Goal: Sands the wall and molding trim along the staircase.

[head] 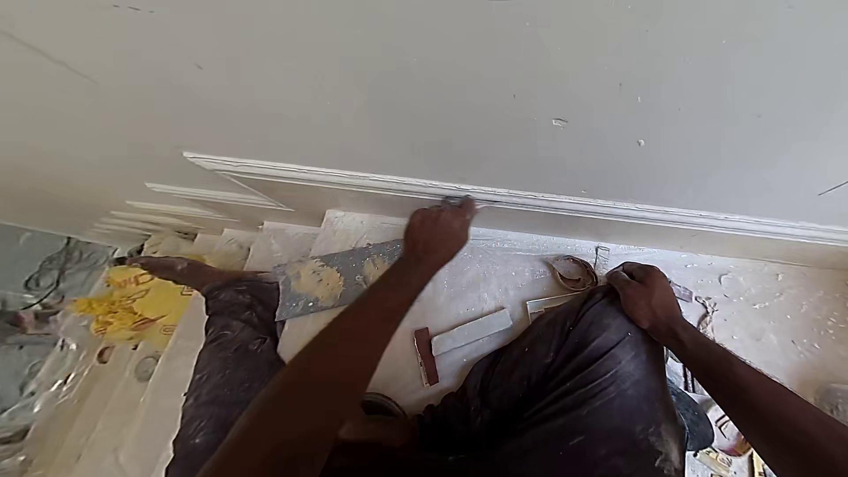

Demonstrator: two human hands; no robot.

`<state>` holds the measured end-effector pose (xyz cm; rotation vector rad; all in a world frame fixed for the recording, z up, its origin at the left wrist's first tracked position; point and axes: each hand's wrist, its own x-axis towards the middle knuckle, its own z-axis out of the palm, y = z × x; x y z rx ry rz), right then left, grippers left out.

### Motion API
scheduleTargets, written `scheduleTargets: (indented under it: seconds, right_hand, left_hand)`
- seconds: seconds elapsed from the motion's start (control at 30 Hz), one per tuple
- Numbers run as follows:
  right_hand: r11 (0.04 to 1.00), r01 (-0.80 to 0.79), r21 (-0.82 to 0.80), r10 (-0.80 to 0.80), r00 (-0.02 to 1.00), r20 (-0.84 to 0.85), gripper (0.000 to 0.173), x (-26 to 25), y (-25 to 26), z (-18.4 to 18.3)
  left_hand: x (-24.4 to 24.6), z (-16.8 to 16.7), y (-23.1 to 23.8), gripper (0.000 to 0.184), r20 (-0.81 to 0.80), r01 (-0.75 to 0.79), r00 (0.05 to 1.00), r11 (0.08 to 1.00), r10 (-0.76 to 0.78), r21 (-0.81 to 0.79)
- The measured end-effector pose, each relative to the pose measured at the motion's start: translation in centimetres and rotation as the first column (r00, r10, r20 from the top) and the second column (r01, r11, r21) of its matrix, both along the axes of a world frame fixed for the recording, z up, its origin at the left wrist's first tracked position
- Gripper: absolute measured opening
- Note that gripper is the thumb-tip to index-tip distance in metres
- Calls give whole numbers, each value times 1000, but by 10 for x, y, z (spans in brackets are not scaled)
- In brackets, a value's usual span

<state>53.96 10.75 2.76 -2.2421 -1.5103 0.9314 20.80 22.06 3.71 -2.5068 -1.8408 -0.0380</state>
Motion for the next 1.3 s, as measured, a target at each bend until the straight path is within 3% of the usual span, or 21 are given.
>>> scheduleTargets:
  seconds: [0.17, 0.27, 0.33, 0.4, 0.47, 0.63, 0.8, 1.0, 1.3]
  right_hand:
    - [1000, 0, 6, 0, 999, 47, 37, 2, 2, -2]
    - [1000, -7, 11, 6, 996, 86, 37, 1, 2, -2]
    - [1000, -1, 9, 0, 994, 111, 37, 1, 2, -1]
    - [1000, 6, -6, -5, 990, 139, 37, -2, 2, 3]
    - [1000, -3, -26, 7, 987, 158, 37, -7, 6, 6]
    - [999, -33, -21, 36, 983, 180, 38, -4, 10, 4]
    - [999, -34, -15, 36, 975, 221, 39, -1, 6, 4]
    - [999, -27, -27, 34, 947, 318, 39, -7, 7, 6]
    - [995, -14, -97, 63, 844, 533, 39, -31, -1, 18]
  left_hand:
    - [-54, -2, -4, 44, -69, -278, 959, 959, 275, -54]
    - [-64, -3, -10, 45, 23, -451, 888, 879, 460, -153]
    - [-75, -6, -15, 48, 185, -569, 762, 778, 620, -267]
    - [-93, -18, -18, 53, 415, -627, 543, 681, 730, -378]
    - [-102, -28, -31, 57, 510, -610, 448, 668, 734, -426]
    - [-79, -67, -72, 60, 649, -400, 376, 748, 661, -530]
    - [-45, -95, -101, 55, 709, -290, 274, 759, 649, -583]
    - [-39, -93, -97, 51, 719, -278, 319, 786, 618, -553]
    - [-53, -82, -82, 61, 811, -309, 47, 780, 584, -544]
